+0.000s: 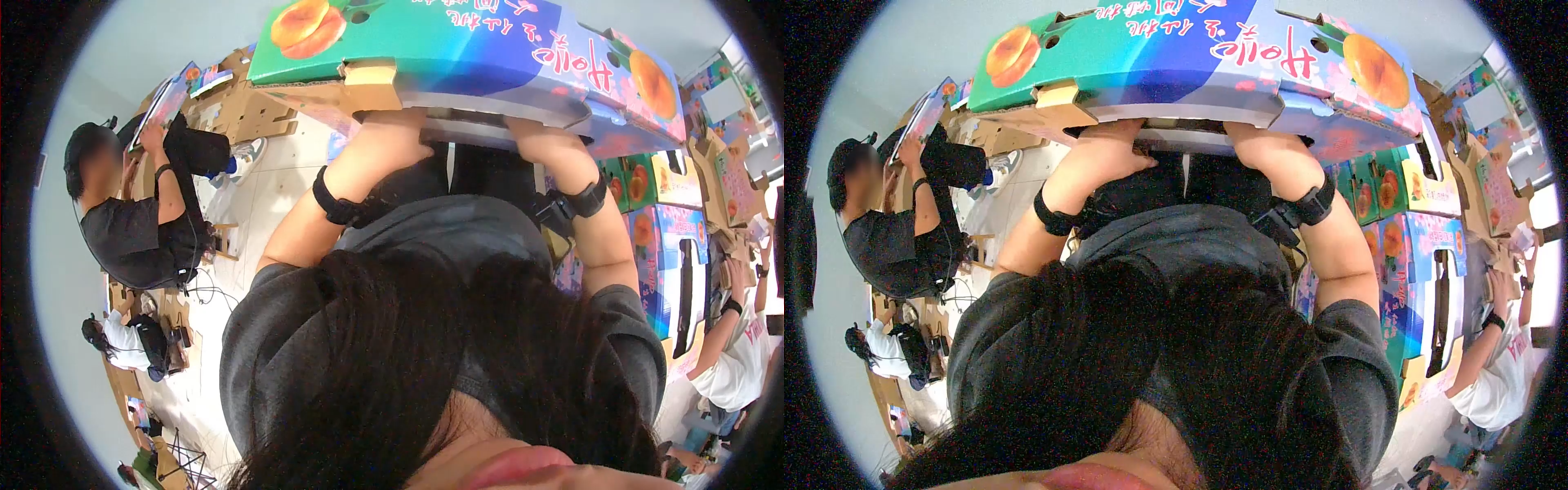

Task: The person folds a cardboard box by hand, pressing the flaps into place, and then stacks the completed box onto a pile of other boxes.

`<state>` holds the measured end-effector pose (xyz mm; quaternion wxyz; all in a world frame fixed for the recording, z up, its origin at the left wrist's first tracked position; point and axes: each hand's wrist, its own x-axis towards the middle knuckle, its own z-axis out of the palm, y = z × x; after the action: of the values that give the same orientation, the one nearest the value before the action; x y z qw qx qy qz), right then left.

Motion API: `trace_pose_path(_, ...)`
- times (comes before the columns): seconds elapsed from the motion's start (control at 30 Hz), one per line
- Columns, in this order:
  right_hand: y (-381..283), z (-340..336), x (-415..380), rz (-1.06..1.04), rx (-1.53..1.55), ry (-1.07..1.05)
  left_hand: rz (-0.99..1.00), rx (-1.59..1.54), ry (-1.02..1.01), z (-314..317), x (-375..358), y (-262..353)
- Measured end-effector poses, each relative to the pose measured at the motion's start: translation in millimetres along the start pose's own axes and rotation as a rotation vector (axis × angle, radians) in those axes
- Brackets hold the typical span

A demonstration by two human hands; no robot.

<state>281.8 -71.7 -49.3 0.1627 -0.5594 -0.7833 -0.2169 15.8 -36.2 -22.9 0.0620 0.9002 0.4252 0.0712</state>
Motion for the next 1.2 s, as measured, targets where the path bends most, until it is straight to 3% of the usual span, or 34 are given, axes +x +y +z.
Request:
trace_pose_path(0.13,-3,5,-7,0.066,0.028,-0.019,-0.005,0.032,0.005,3,0,0)
trace_pose_path(0.2,-3,3,-11,-0.012,-0.009,0.049,0.009,0.054,-0.018,1,1,-2)
trace_pose_path(0.3,-5,-3,-14,-0.004,-0.013,-0.045,0.176,0.098,0.269,27,2,-19)
trace_pose_path(0.37,3,13,-17,-0.099,-0.289,0.005,0.184,0.153,0.285,34,3,-24)
trace_pose_path(0.43,1,8,-15,-0.101,-0.308,0.021,0.205,0.172,0.288,31,1,-21)
trace_pose_path(0.53,-1,-1,-13,-0.009,-0.064,0.021,0.25,0.146,0.302,21,0,-15)
trace_pose_path(0.7,9,17,-15,-0.161,-0.161,0.182,0.311,0.077,0.358,25,4,-18)
trace_pose_path(0.8,9,16,-15,-0.194,-0.205,0.311,0.28,0.09,0.323,29,11,-17)
trace_pose_path(0.9,6,13,-14,0.007,0.046,0.145,0.183,-0.102,0.24,25,11,-13)
trace_pose_path(0.97,3,4,-12,-0.002,0.061,0.134,0.138,-0.242,0.155,20,8,-13)
trace_pose_path(1.07,-2,-1,-4,-0.029,-0.005,0.157,0.189,-0.112,0.093,14,2,-17)
trace_pose_path(1.2,-7,-24,9,0.06,0.079,-0.089,0.131,0.043,-0.079,5,7,-13)
